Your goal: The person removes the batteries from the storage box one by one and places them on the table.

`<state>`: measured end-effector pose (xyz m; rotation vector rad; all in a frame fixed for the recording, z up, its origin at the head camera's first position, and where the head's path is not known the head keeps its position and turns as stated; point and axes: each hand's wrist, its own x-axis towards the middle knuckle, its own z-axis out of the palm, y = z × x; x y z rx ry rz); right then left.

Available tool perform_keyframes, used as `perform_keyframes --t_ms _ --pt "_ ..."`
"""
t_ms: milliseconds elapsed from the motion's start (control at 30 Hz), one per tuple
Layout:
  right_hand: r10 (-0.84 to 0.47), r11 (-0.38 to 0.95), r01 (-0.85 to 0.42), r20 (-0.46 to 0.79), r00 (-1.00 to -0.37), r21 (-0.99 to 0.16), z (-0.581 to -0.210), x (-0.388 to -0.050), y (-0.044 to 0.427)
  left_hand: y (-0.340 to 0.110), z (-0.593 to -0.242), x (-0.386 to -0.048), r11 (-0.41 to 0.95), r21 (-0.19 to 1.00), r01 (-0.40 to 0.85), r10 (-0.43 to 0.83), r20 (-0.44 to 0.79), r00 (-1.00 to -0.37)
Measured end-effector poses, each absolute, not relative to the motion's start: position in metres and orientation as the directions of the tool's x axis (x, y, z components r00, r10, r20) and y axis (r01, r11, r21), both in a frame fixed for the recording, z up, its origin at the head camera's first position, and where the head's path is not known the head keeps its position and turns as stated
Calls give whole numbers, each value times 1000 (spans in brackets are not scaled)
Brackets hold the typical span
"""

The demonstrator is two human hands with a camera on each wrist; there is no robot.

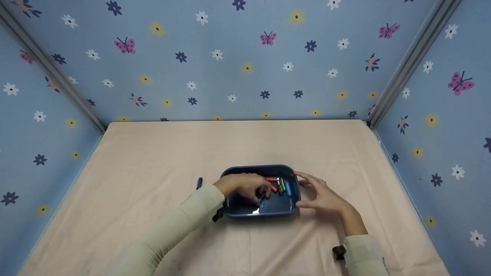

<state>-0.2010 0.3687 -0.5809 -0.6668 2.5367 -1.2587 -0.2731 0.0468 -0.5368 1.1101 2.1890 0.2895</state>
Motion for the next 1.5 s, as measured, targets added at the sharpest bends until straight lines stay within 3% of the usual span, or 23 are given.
perform_keyframes --t_ms 333,767,1500 --pt "-505 501 -294 0 -863 -814 -582 -203 370 48 -541 -275 611 432 663 783 -453 -426" --pt "-488 530 -283 -14 -873 -800 -580 -202 369 49 -546 -277 666 434 607 742 -474 -475" --pt "-488 532 -284 -15 -873 -798 -582 -202 369 36 -513 -284 614 449 649 783 -452 -428"
